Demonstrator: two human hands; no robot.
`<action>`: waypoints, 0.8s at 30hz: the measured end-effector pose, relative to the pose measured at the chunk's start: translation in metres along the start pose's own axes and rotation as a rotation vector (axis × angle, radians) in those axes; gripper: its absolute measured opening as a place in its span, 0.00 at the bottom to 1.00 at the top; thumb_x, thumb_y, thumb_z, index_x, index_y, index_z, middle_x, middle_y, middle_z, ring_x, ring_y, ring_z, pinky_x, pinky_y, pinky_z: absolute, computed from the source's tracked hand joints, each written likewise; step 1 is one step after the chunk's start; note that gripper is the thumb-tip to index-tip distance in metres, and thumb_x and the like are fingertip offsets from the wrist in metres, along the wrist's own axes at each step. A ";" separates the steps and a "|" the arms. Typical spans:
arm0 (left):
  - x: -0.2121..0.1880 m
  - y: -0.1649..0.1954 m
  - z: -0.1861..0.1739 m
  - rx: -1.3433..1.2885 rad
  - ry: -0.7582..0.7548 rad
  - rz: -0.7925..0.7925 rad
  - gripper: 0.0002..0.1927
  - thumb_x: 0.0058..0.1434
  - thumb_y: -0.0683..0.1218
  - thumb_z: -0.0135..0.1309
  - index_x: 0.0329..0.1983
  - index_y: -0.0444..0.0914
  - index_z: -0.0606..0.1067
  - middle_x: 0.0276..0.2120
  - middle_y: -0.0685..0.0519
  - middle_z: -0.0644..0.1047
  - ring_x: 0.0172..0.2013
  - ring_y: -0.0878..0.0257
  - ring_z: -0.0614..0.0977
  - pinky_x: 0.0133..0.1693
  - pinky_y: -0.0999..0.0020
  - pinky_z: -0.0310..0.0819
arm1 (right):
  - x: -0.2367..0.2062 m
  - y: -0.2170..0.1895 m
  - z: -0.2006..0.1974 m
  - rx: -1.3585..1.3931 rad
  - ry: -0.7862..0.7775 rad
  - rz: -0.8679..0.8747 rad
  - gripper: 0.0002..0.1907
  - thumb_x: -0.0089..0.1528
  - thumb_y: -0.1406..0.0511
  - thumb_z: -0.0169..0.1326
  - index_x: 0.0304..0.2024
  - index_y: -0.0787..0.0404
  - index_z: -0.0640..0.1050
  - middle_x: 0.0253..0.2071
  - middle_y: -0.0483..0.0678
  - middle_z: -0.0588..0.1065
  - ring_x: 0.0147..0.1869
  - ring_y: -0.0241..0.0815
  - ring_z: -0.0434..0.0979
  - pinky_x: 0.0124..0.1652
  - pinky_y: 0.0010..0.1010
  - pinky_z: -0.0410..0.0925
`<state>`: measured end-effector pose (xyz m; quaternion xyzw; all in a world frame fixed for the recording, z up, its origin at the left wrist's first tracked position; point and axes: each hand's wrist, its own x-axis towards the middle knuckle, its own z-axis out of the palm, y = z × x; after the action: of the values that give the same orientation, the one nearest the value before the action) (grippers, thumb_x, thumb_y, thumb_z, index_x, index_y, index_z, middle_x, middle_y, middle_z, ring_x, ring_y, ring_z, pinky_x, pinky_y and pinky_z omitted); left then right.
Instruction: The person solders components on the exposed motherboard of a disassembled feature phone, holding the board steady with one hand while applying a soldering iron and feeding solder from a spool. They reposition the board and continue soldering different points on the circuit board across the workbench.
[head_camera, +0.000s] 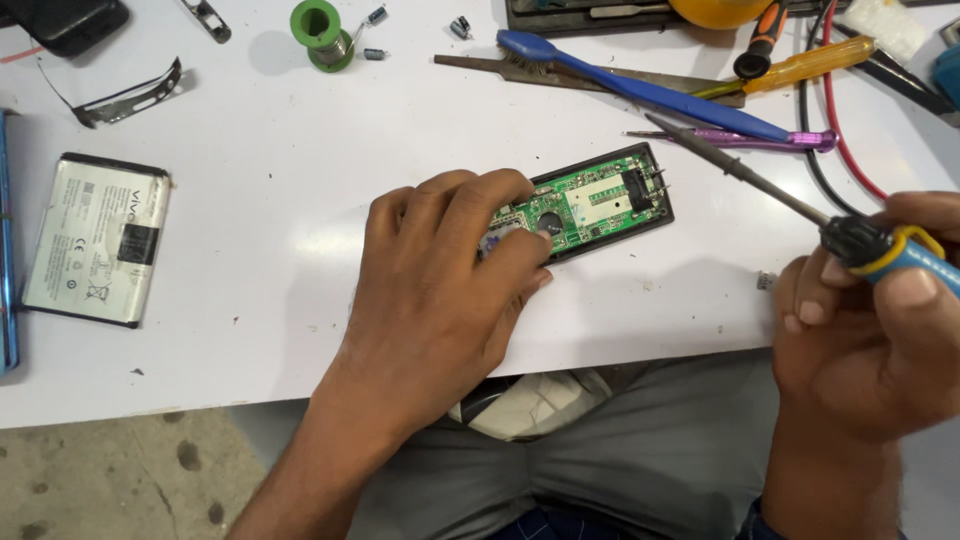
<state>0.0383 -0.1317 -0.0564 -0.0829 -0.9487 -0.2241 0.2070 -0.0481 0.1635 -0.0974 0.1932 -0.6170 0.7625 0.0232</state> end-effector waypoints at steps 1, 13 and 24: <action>-0.001 0.000 -0.001 -0.015 -0.014 -0.027 0.17 0.61 0.49 0.63 0.50 0.40 0.74 0.57 0.49 0.72 0.58 0.52 0.73 0.56 0.49 0.63 | -0.001 0.000 -0.002 -0.025 -0.009 -0.004 0.17 0.74 0.62 0.47 0.59 0.68 0.65 0.34 0.50 0.68 0.27 0.35 0.64 0.28 0.26 0.64; -0.004 0.001 -0.003 -0.107 0.038 -0.147 0.40 0.62 0.51 0.66 0.71 0.35 0.61 0.55 0.45 0.76 0.54 0.51 0.77 0.56 0.53 0.65 | -0.002 0.013 -0.044 -0.638 -0.344 -0.465 0.17 0.73 0.71 0.54 0.58 0.66 0.62 0.34 0.55 0.74 0.30 0.40 0.76 0.33 0.27 0.72; 0.001 0.006 -0.007 -0.277 0.091 -0.168 0.43 0.57 0.45 0.68 0.69 0.33 0.58 0.51 0.45 0.77 0.47 0.51 0.78 0.46 0.56 0.74 | -0.047 0.063 -0.142 -0.606 -0.317 -0.157 0.22 0.60 0.74 0.61 0.52 0.62 0.64 0.32 0.51 0.73 0.30 0.40 0.77 0.33 0.29 0.74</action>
<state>0.0409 -0.1296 -0.0479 -0.0209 -0.9020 -0.3725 0.2171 -0.0599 0.2928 -0.1950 0.3404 -0.7946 0.5010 0.0422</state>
